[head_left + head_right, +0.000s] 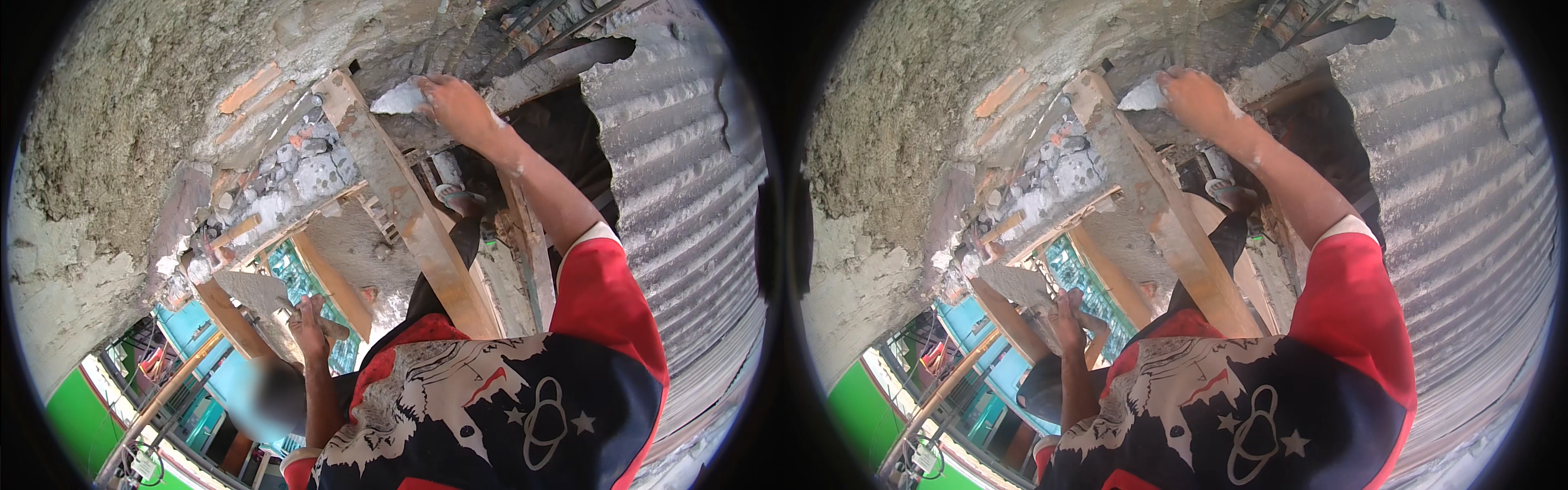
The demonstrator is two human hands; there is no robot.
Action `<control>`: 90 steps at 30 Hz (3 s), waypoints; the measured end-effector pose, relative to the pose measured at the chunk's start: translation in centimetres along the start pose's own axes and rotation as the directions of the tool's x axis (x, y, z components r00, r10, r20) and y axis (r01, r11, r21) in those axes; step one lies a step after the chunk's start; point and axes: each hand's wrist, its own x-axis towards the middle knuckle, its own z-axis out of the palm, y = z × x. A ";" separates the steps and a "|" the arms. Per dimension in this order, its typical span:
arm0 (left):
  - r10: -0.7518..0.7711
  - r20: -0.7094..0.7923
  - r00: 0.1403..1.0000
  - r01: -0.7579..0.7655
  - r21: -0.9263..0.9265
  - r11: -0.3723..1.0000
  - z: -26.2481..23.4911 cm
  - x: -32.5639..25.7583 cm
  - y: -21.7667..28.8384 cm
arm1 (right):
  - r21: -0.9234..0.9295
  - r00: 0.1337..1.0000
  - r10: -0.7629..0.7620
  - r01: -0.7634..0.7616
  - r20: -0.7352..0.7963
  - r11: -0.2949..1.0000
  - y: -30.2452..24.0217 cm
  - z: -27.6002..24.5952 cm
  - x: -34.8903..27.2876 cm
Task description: The person scoops cement from a headpan and applies it to a damaged ceiling area using a trowel. They then place a broken brick into the gap and tap it into place with a hammer.
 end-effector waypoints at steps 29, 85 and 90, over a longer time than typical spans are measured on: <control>-0.097 -0.511 0.854 -0.153 -0.426 0.892 -7.8 -8.4 -0.9 | -0.019 0.810 -0.567 0.576 0.149 0.817 -40.1 32.9 14.0; -0.130 -0.261 0.957 0.143 0.028 0.989 -6.7 -3.3 -7.6 | 0.557 0.867 0.477 -0.328 -0.144 0.763 1.8 17.8 -14.5; -0.163 -0.254 0.953 0.206 0.151 0.967 -7.6 -4.0 -6.7 | 0.480 0.858 0.509 -0.419 -0.067 0.770 -2.0 12.6 -13.8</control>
